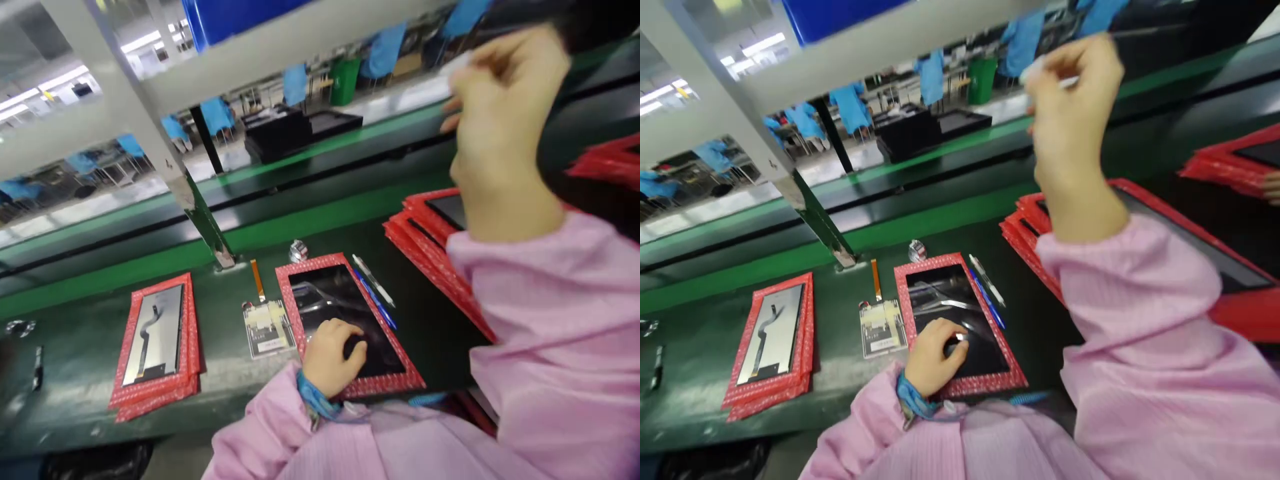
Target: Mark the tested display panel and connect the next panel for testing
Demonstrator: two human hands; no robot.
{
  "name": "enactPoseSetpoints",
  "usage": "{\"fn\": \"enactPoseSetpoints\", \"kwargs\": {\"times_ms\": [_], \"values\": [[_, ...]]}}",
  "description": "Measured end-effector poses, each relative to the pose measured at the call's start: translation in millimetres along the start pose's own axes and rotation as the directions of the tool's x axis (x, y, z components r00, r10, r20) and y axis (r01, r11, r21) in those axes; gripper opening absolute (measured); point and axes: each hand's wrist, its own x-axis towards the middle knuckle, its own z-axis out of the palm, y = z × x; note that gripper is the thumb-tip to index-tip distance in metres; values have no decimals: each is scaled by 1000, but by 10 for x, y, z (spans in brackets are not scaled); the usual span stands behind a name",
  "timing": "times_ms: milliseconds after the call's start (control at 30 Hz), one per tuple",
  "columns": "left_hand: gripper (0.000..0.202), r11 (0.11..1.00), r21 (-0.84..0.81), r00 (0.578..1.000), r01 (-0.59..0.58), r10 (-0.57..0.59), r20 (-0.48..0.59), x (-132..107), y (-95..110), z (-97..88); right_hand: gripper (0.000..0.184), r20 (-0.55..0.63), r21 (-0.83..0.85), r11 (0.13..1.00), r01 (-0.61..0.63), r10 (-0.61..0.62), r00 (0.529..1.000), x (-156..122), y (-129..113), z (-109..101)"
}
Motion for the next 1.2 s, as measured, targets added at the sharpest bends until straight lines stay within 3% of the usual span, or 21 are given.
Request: {"fn": "enactPoseSetpoints", "kwargs": {"times_ms": [67, 100, 167, 267, 333, 467, 633, 1200], "values": [[26, 977, 180, 987, -114, 91, 129, -113, -5, 152, 15, 119, -25, 975, -222, 224, 967, -782, 10, -19], [29, 955, 245, 976, -167, 125, 178, -166, -13, 229, 16, 227, -55, 938, -343, 346, 910, -1143, 56, -6], [34, 903, 348, 957, -250, 176, 230, -258, -32, 366, 19, 335, -133, 881, -455, 472, 815, -1763, 235, 40], [34, 848, 447, 956, -284, 218, 195, -350, -62, 503, 20, 334, -223, 821, -525, 571, 750, -2375, 602, 115], [34, 830, 479, 958, -286, 233, 168, -385, -78, 552, 20, 270, -272, 800, -534, 596, 756, -2568, 801, 158], [40, 798, 522, 953, -301, 263, 149, -418, -106, 604, 18, 137, -365, 801, -474, 550, 824, -2628, 976, 218], [41, 782, 534, 945, -320, 304, 120, -447, -142, 645, 13, 89, -427, 812, -399, 476, 875, -2611, 1014, 256], [37, 763, 560, 937, -323, 340, 78, -442, -141, 632, 11, 62, -493, 787, -371, 457, 887, -2715, 1021, 327]]}}
